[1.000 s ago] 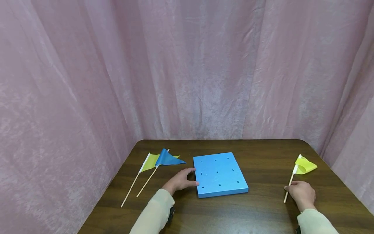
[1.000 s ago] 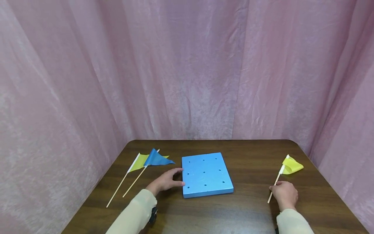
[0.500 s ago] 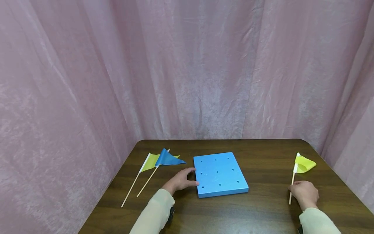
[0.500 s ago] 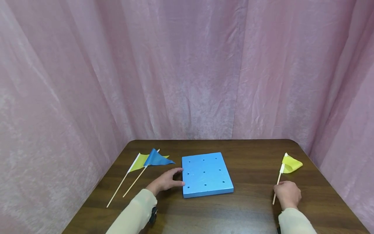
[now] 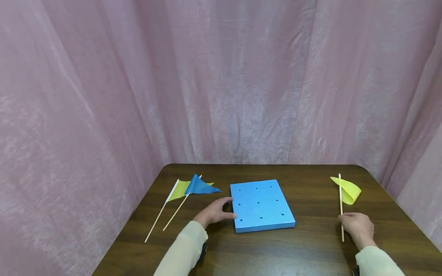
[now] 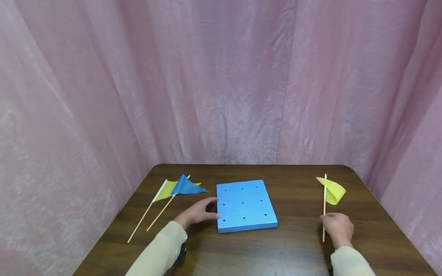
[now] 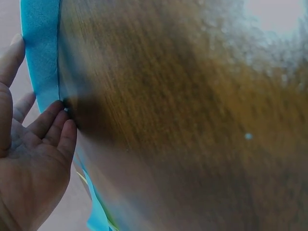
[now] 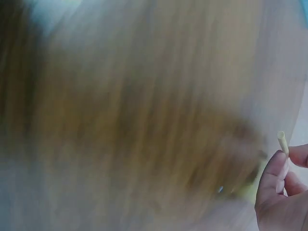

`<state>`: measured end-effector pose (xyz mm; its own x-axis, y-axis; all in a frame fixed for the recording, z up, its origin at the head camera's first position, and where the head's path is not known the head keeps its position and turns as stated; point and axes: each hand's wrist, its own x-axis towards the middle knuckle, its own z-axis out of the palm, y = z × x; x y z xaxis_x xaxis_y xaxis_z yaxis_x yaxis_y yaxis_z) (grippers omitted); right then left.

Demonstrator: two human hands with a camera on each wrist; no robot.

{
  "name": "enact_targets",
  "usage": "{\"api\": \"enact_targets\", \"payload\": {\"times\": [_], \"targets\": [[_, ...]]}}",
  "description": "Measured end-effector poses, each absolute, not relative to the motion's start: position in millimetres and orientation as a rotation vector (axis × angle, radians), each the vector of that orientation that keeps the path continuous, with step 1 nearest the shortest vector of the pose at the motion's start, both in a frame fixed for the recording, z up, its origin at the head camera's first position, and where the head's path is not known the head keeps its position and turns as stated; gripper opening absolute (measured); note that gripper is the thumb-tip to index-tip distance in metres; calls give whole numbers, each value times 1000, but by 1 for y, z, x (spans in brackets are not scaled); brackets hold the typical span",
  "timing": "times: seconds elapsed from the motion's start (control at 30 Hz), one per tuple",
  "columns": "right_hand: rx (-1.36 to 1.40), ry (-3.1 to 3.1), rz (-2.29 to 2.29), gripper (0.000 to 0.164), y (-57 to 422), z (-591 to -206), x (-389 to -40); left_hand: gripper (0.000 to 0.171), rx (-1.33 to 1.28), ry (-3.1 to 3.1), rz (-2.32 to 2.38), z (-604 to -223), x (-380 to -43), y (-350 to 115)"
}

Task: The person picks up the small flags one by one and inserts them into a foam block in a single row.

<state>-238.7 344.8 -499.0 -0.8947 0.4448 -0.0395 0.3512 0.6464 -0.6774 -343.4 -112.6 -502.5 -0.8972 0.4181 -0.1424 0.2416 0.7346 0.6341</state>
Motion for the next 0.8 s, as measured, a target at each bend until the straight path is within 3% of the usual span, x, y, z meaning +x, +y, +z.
{"api": "enact_targets", "payload": {"times": [0.43, 0.8], "targets": [[-614, -2421, 1612, 44, 313, -491, -254, 75, 512, 2664, 891, -500, -344, -110], [-543, -2294, 1788, 43, 292, -485, -261, 76, 562, 2644, 934, -500, -343, -111]]}}
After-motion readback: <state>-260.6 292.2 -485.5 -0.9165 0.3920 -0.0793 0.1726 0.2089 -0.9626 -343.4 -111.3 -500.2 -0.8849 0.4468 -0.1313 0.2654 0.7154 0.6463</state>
